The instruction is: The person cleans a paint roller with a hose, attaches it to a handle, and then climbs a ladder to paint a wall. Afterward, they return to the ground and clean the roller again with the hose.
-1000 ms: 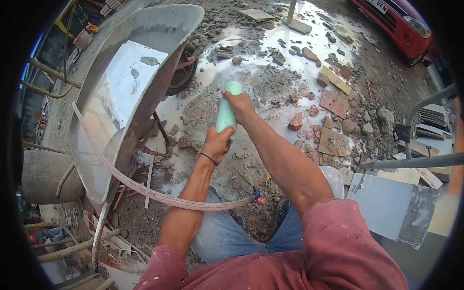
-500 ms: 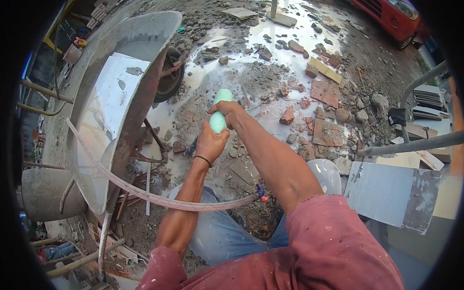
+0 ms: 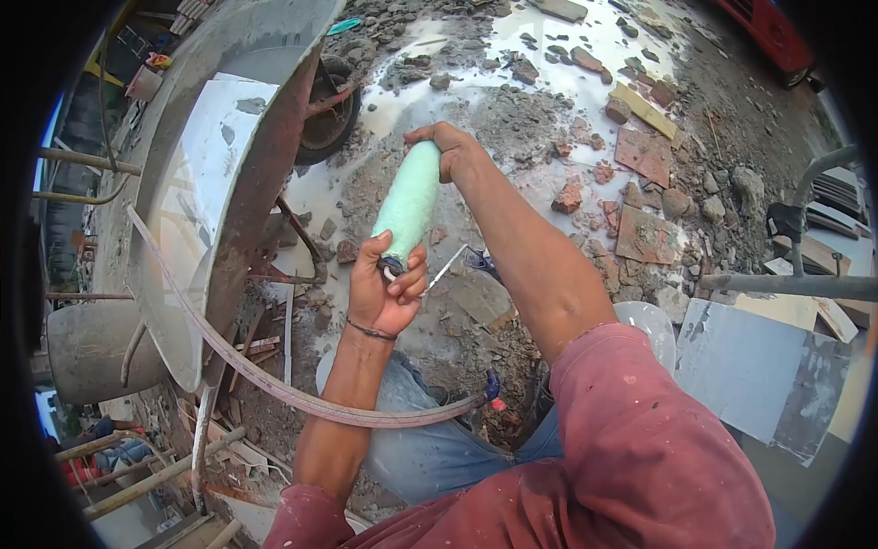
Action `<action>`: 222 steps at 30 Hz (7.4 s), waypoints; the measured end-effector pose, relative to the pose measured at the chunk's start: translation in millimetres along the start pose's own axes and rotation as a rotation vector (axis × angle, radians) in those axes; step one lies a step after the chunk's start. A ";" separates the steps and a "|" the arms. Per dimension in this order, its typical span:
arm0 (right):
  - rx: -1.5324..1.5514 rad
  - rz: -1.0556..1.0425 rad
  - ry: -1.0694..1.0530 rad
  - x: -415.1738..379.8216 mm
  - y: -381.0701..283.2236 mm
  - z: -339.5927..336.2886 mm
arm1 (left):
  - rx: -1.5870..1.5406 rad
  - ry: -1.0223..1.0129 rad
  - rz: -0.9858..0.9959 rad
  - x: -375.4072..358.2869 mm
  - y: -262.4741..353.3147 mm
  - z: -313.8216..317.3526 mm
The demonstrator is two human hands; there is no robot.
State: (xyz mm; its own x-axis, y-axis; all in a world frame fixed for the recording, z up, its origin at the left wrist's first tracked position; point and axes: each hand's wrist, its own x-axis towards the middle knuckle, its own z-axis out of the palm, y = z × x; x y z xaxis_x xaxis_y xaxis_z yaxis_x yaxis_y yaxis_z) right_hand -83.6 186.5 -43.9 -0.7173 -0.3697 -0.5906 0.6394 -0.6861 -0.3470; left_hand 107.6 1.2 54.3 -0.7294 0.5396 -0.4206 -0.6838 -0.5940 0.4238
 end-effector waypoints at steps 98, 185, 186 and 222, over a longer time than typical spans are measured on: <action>-0.579 0.424 0.248 -176.9 52.7 -120.8 | 0.110 0.346 0.562 105.7 37.1 -10.7; -0.306 -0.050 0.347 -181.0 49.6 48.9 | -0.455 0.091 0.133 155.8 -2.6 -51.6; -0.329 -0.048 0.336 -179.7 48.9 47.9 | -0.436 0.122 0.162 146.4 1.9 -36.9; -0.336 -0.039 0.307 -175.2 36.4 45.1 | -0.643 -0.192 -0.170 119.6 23.2 -47.5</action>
State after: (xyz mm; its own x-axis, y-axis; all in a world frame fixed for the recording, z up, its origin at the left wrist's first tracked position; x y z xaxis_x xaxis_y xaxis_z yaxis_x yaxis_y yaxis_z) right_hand 52.8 198.0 79.8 -0.6597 -0.1098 -0.7435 0.7043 -0.4355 -0.5606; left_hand 5.4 23.6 -24.3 -0.6448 0.7171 -0.2648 -0.6835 -0.6959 -0.2204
